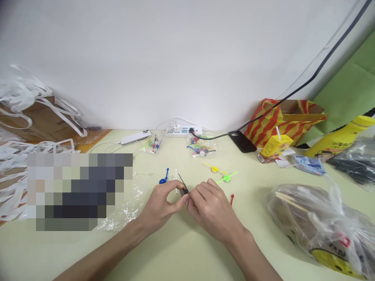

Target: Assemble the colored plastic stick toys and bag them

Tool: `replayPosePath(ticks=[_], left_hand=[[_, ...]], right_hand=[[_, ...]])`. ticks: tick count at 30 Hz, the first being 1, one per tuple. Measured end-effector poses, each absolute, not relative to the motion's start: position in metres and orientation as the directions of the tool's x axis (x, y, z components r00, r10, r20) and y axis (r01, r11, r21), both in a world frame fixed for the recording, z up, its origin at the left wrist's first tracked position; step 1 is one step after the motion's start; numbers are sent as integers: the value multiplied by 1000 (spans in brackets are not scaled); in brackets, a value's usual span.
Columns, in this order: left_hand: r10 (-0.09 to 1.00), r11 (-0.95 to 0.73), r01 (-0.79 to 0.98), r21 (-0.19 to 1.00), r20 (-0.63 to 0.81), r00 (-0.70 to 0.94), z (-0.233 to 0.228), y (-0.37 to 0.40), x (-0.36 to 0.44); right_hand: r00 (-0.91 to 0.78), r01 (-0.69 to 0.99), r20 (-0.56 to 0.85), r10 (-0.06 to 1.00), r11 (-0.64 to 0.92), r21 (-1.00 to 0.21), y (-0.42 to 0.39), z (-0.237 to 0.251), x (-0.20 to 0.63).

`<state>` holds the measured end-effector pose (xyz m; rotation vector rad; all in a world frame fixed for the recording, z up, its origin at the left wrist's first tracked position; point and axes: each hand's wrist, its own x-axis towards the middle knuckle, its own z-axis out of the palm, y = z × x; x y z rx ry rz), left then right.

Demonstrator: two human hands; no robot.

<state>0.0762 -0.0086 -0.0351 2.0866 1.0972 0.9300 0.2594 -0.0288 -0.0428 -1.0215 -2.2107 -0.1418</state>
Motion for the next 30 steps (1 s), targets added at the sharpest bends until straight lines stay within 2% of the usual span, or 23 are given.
replayPosePath(ticks=[4,8,9,10,14,16,19,22,25,27,30], left_hand=[[820,-561,454,692,389,419,-37,-6,72],[777,-626,541,561,507,374,-35,5,56],[778,-621,571,538,512,364,-33,9,53],[778,-617,600,509,507,370,-32,13,52],[748,-652,691,313,416,517,-36,31,57],[737,-660,721,210,369,567,-44,37,62],[743,-643,757,114,336,580,-56,41,66],[750,-623,778,80,345,565,-62,43,63],[755,-614,786,73,342,559,-60,42,59],[751,-619,781,79,351,560,-57,40,58],[712,-658,745,111,413,568,-53,33,58]], right_hand=[[-451,718,633,629,677,-161,-25,-45,265],[-264,754,662,702,578,-312,-16,-44,284],[-195,776,655,730,523,-352,-14,-45,286],[-198,788,610,767,495,-366,-12,-47,286],[-309,875,392,866,420,-239,-9,-57,268],[-287,916,356,889,364,-171,-7,-63,257],[-275,942,326,905,322,-99,-2,-72,246],[-301,939,308,902,337,-68,3,-74,241],[-291,934,341,894,343,-103,5,-69,246],[-231,940,384,894,306,-148,5,-63,263],[-68,961,403,913,168,-218,7,-57,306]])
